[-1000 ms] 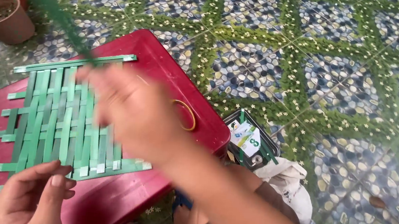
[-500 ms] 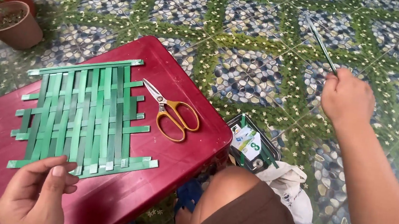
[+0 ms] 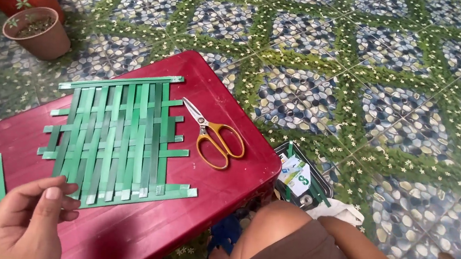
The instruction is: The person is weaving green plastic strips together on a red stool, then uses scissors to cut some of the strips before gathering them all together.
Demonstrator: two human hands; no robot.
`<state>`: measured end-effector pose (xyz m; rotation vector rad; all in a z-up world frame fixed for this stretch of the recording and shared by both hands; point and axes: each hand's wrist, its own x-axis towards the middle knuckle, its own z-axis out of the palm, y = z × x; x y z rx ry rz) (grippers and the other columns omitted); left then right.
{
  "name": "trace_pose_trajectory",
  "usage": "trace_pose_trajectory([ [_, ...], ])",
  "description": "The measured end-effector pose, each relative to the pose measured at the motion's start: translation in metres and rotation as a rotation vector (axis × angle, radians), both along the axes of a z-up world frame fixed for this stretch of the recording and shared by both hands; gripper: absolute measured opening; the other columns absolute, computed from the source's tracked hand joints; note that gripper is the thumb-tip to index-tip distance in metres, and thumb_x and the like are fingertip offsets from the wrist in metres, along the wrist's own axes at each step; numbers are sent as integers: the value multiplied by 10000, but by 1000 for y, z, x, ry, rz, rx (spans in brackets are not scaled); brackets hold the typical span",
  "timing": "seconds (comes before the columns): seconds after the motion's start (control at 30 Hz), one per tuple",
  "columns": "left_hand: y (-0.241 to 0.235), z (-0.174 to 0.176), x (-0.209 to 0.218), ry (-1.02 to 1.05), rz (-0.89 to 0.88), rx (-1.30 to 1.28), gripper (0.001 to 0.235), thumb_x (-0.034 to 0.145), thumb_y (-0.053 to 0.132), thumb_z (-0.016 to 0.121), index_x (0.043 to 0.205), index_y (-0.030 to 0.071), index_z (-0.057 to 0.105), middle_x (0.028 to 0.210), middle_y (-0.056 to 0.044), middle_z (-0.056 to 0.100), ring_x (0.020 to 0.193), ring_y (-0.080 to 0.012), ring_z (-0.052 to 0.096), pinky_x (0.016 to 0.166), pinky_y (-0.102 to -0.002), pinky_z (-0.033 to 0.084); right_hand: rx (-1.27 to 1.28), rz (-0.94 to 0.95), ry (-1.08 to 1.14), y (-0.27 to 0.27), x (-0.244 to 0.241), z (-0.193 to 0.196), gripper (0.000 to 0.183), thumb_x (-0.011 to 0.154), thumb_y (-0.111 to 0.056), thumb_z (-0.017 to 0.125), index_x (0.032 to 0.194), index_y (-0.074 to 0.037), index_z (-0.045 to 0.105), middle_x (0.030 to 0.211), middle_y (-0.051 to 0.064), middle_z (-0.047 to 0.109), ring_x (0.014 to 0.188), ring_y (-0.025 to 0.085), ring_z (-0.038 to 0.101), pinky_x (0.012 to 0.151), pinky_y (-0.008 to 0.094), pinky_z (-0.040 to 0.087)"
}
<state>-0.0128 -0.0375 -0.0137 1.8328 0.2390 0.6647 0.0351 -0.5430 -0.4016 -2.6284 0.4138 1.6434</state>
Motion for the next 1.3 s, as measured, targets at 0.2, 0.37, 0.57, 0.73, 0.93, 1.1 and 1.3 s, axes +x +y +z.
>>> trace_pose_trajectory([
  [0.2, 32, 5, 4, 16, 25, 3, 98, 976, 18, 495, 1016, -38, 564, 859, -152, 591, 671, -175, 558, 591, -254, 486, -1, 112, -303, 113, 11, 284, 299, 786, -343, 458, 917, -162, 657, 924, 36, 647, 786, 180, 584, 661, 309, 438],
  [0.37, 59, 22, 5, 193, 122, -54, 99, 845, 51, 552, 909, 54, 628, 784, -59, 633, 683, -122, 605, 570, -238, 489, -38, -16, -633, 221, 17, 448, 350, 817, -332, 341, 924, -217, 654, 985, 26, 684, 910, 228, 631, 732, 363, 481],
  [0.57, 86, 27, 2, 679, 194, 307, 333, 759, 339, 532, 1052, 208, 617, 1074, 51, 643, 933, -165, 606, 841, -322, 428, 280, 130, -867, 312, 39, 481, 282, 787, -370, 454, 931, -247, 664, 907, -42, 700, 860, 191, 622, 740, 335, 434],
  [0.73, 95, 5, 9, 601, 111, 266, 369, 735, 198, 614, 1080, 65, 611, 1042, -188, 622, 968, -345, 603, 827, -454, 485, 494, 234, -902, 333, 79, 425, 323, 737, -286, 539, 1007, -172, 677, 983, 98, 680, 1019, 307, 583, 891, 420, 451],
  [0.93, 84, 7, 13, 856, 23, 186, 453, 809, 274, 499, 1236, 126, 466, 1166, -65, 578, 1089, -201, 545, 907, -335, 428, 406, 192, -829, 339, 64, 398, 378, 765, -287, 558, 1134, -202, 566, 1154, 24, 531, 1072, 185, 540, 940, 344, 415],
  [1.1, 76, 14, 18, 909, 44, 53, 418, 804, 270, 495, 1211, 175, 489, 1145, -18, 584, 1035, -165, 570, 873, -299, 429, 345, 246, -857, 342, 76, 384, 385, 747, -288, 589, 1121, -202, 573, 1150, 26, 563, 1077, 195, 538, 956, 343, 410],
  [1.3, 68, 20, 15, 937, 35, -21, 413, 789, 262, 554, 1190, 175, 506, 998, 15, 571, 859, -141, 584, 761, -263, 436, 284, 309, -810, 348, 69, 391, 345, 783, -298, 538, 1114, -205, 570, 1147, 2, 572, 1094, 185, 526, 950, 342, 421],
])
